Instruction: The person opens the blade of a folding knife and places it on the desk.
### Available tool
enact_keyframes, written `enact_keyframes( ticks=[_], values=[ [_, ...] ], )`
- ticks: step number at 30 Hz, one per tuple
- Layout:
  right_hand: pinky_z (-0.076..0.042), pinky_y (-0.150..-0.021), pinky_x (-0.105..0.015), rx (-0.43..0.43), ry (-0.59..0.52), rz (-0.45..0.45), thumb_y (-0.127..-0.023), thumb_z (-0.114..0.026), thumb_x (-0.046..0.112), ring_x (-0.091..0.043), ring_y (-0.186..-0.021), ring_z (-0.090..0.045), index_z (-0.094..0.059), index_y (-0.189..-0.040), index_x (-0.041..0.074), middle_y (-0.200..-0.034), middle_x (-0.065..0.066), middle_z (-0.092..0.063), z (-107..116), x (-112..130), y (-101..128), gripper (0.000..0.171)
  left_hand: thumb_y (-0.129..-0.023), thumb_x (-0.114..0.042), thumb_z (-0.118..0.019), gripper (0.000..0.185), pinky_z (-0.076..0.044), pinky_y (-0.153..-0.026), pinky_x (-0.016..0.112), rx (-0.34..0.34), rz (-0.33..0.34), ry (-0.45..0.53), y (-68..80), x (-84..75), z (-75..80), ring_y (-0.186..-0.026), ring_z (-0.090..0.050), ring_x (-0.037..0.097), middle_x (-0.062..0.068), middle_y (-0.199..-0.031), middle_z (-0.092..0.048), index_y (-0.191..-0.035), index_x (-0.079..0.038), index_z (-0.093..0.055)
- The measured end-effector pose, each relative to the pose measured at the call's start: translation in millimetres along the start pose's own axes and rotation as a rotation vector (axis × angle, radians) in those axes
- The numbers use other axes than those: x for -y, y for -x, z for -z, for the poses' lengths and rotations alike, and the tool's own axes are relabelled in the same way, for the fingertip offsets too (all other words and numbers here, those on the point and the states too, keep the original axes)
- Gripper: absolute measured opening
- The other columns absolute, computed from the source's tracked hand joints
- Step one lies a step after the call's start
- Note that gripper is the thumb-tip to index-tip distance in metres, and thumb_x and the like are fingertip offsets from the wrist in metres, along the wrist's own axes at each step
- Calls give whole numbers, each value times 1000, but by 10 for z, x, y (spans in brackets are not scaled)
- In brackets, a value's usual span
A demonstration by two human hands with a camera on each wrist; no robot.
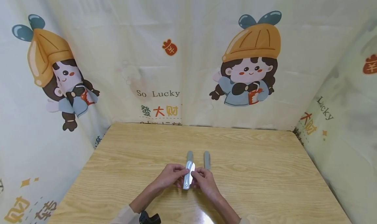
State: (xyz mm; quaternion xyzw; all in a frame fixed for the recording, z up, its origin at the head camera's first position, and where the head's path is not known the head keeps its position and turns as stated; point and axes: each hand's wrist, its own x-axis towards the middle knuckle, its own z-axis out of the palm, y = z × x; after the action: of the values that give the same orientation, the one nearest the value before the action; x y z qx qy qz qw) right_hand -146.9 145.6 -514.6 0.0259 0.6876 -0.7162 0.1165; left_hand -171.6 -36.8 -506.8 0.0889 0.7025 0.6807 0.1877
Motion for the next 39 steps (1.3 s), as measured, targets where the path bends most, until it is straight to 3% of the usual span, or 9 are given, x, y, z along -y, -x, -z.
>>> enact_keyframes(
  ticks=[19, 39],
  values=[
    [-51, -69, -29, -21, 44, 0, -102, -59, 14, -14, -75, -59, -61, -105, -6, -82, -3, -64, 2, -7, 11, 21, -101, -10, -64, 24, -54, -52, 25, 11, -1, 44, 33, -10, -13, -55, -61, 11, 20, -78, -71, -100, 14, -68],
    [-53, -67, -27, -31, 46, 10, -101, -58, 11, -13, -73, -60, -60, -103, -8, -80, -3, -65, 28, -28, 0, 20, -100, -9, -65, 22, -57, -55, 26, 12, 18, 85, 10, 0, -2, -57, -65, 12, 18, -78, -72, -98, 12, -69]
  ],
)
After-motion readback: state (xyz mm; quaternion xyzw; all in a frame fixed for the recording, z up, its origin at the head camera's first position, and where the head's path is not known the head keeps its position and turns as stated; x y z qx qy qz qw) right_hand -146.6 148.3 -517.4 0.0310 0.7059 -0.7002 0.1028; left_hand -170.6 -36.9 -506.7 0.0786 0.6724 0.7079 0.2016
